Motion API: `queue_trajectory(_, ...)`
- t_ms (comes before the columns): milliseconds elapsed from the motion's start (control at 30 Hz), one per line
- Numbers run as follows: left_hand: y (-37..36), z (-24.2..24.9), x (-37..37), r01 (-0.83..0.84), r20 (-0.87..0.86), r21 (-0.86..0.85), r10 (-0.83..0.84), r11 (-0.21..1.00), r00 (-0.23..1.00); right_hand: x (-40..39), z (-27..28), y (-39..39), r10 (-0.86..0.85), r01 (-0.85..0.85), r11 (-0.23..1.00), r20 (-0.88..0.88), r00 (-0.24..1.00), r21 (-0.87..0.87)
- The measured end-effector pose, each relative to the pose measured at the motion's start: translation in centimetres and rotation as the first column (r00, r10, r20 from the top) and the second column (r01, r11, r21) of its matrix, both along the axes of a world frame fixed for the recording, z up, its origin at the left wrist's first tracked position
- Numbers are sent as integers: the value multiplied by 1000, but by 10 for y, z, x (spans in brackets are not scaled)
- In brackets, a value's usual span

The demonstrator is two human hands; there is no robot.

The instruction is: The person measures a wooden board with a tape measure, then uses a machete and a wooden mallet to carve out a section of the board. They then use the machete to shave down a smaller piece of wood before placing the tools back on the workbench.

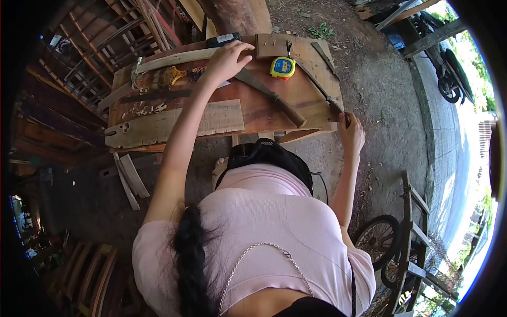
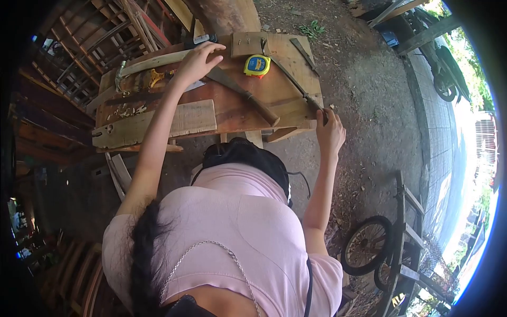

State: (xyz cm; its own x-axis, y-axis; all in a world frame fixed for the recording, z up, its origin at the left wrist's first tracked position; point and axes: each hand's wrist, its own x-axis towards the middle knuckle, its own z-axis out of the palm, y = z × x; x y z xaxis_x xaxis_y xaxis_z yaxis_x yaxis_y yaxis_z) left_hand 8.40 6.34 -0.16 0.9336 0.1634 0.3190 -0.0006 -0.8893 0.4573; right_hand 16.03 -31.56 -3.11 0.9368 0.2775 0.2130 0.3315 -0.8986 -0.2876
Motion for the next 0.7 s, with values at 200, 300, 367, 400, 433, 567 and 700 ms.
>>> queue_trajectory(200, -38, -11, 37, 38, -40, 50, -36, 998, 999, 2, 2, 0, 45, -44, 998, -30, 999, 55)
queue_trajectory(300, -73, -20, 40, -56, -96, 27, 58, 998, 994, 1, 2, 2, 19, -16, 999, -52, 998, 51)
queue_trajectory(367, -85, -36, 48, -142, -85, 51, 146, 989, 986, 2, 1, 1, 19, -15, 999, -75, 997, 51)
queue_trajectory(400, -90, -45, 51, -217, -69, 77, 222, 973, 973, 2, 1, 2, 27, -23, 999, -78, 997, 49)
queue_trajectory(433, -91, -52, 56, -238, -39, 80, 241, 968, 970, 3, 1, 2, 34, -30, 998, -69, 997, 57)
queue_trajectory(567, -94, -36, 48, -195, -41, 34, 196, 980, 980, 3, -3, 1, 54, -52, 997, -38, 998, 52)
queue_trajectory(700, -90, -18, 26, -86, 265, -81, 105, 993, 959, 1, -12, 0, 94, -101, 990, 64, 993, 103)
